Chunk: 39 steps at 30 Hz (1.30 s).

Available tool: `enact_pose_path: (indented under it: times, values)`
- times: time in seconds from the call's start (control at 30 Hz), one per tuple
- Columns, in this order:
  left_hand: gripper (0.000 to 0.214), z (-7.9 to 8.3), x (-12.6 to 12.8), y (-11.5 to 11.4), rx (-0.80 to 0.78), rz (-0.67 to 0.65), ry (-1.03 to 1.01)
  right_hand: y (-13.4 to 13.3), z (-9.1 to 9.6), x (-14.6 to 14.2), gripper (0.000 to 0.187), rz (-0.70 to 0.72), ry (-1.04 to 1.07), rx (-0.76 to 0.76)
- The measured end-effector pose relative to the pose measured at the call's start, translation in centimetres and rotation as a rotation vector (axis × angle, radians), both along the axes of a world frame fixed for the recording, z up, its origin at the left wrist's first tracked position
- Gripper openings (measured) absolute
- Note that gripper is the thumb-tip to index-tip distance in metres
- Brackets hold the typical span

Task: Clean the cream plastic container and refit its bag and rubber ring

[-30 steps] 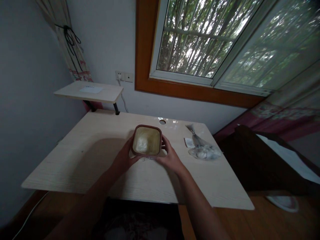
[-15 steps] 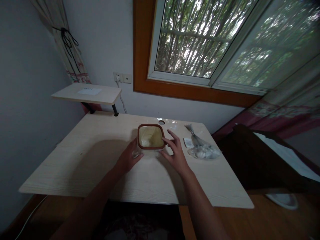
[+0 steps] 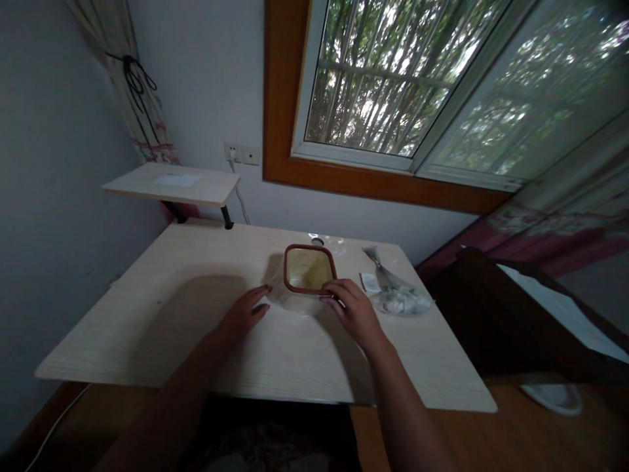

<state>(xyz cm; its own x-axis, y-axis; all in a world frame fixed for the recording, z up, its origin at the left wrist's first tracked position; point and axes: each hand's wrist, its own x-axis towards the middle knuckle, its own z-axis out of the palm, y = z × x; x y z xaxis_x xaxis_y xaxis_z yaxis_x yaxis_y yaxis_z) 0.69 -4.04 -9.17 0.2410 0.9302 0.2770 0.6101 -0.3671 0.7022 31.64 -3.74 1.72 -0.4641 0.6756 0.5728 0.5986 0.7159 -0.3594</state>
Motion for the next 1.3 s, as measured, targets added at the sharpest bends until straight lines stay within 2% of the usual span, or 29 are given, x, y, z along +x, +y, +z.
enact_pose_path:
  times: [0.2,0.43,0.6,0.87,1.3]
  values:
    - [0.041,0.4,-0.2,-0.3,0.008,-0.036,0.007,1.1,-0.3,3.2,0.023,-0.133,0.016,0.062]
    - [0.036,-0.2,-0.3,-0.2,0.060,-0.059,0.008,2.1,0.1,8.3,0.024,-0.339,0.088,0.133]
    - [0.032,-0.1,-0.1,-0.1,0.079,-0.041,0.012,2.8,0.1,11.6,0.025,-0.470,0.105,0.148]
    - [0.030,-0.6,-0.3,0.0,0.072,-0.054,0.016,4.3,-0.7,15.2,0.024,-0.484,0.051,0.173]
    - [0.032,0.0,-0.3,-0.2,0.045,-0.049,0.028,4.4,-1.6,17.1,0.024,-0.454,0.059,0.115]
